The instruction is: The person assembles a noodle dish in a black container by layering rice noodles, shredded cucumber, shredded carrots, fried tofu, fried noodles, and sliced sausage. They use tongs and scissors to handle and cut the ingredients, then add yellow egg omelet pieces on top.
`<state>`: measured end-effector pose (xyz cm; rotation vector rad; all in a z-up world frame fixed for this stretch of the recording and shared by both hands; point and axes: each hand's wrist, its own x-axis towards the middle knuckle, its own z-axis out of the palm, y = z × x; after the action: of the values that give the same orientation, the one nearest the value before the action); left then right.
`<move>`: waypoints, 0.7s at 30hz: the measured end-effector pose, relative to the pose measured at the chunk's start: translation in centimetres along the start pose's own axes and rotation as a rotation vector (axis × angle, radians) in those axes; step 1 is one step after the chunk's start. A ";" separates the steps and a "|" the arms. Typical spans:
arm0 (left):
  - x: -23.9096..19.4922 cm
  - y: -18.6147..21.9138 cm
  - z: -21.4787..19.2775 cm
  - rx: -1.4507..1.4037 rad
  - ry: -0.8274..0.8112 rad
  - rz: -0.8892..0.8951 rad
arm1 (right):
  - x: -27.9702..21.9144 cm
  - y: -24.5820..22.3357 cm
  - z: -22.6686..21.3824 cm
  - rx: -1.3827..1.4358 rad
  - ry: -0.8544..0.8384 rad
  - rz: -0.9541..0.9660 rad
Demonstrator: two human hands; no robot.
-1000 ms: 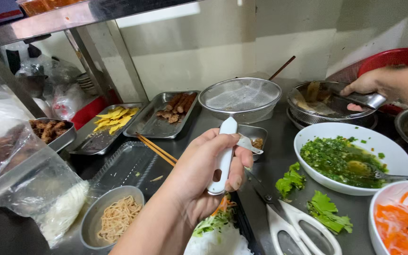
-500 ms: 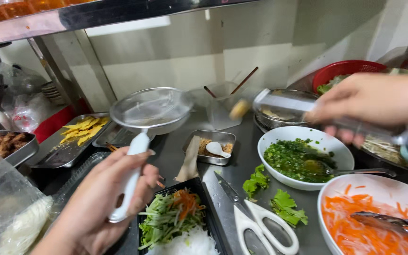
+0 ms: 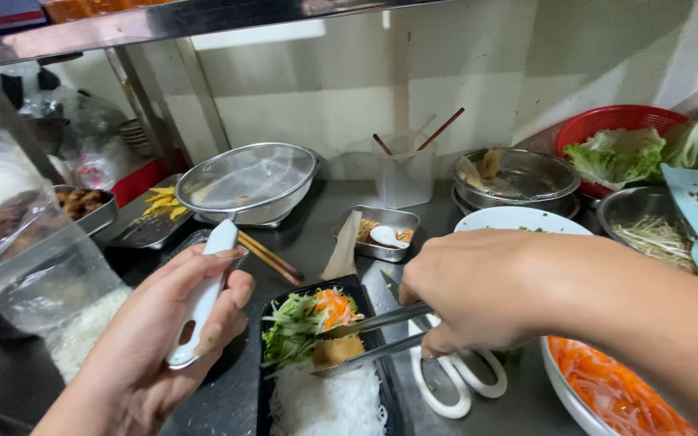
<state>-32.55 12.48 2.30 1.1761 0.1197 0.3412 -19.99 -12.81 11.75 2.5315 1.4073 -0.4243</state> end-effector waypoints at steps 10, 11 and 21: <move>0.4 -0.5 0.0 -0.013 0.020 0.020 | 0.6 8.0 0.4 0.541 -0.087 0.101; 0.8 -0.6 0.0 -0.033 -0.021 0.005 | 1.0 9.6 1.1 0.637 -0.067 0.054; 4.8 0.7 3.1 -0.042 0.132 -0.132 | 11.3 32.9 5.8 1.158 0.265 0.733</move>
<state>-27.31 11.57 4.53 1.0979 0.3024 0.3030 12.93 -22.81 3.91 3.8157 0.0536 -0.9563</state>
